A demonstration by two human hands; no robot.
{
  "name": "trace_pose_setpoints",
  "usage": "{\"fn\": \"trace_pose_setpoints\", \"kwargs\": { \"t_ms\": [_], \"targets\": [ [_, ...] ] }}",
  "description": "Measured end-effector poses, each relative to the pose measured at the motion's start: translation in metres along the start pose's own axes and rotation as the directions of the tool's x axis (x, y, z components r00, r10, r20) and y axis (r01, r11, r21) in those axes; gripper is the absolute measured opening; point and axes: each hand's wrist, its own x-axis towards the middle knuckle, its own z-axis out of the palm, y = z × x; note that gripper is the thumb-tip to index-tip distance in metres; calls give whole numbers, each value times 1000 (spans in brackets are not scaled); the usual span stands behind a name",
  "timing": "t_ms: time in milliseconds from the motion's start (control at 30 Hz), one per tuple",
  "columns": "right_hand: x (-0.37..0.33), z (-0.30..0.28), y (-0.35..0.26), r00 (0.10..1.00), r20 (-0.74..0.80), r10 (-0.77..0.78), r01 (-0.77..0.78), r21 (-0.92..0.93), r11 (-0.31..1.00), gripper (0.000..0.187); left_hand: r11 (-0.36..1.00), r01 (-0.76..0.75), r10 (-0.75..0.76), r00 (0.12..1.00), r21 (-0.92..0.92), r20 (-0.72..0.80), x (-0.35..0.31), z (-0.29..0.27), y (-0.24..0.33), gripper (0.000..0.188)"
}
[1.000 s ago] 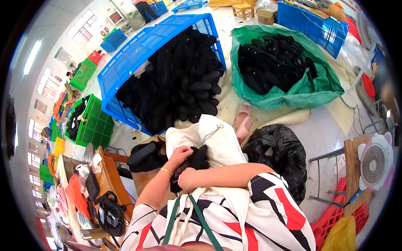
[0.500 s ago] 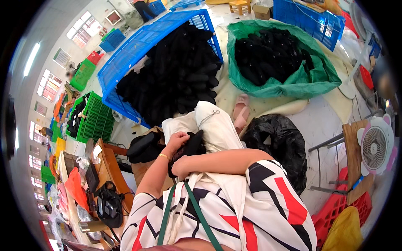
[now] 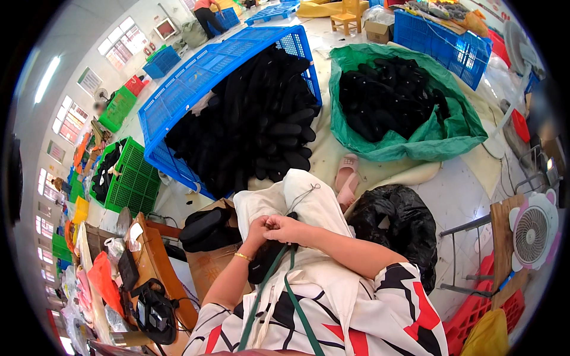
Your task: The person sits on the floor in a workshop and sews black slippers by hand using a needle and thread. They pick up slippers from a nearby cardboard box, stitch the soles, and place the finished items into a green bag.
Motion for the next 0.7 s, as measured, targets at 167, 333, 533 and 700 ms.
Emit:
{"fn": "trace_pose_setpoints", "kwargs": {
  "t_ms": [167, 333, 533, 700],
  "targets": [
    [18, -10, 3, 992, -126, 21, -38, -141, 989, 21, 1000, -22, 23, 998, 21, -57, -5, -4, -2, 12],
    [32, -21, 12, 969, -209, -134, 14, -495, 869, 25, 986, 91, -99, 994, -142, -51, -13, -10, 38, 9],
    [29, -16, 17, 959, -245, -145, -102, -771, 628, 24, 971, 173, -183, 982, -163, -46, -17, -3, 35, 9],
    [24, -16, 16, 953, -264, -149, -112, -762, 638, 22, 960, 189, -197, 980, -205, -21, -16, -1, 42, 6]
  ]
}}
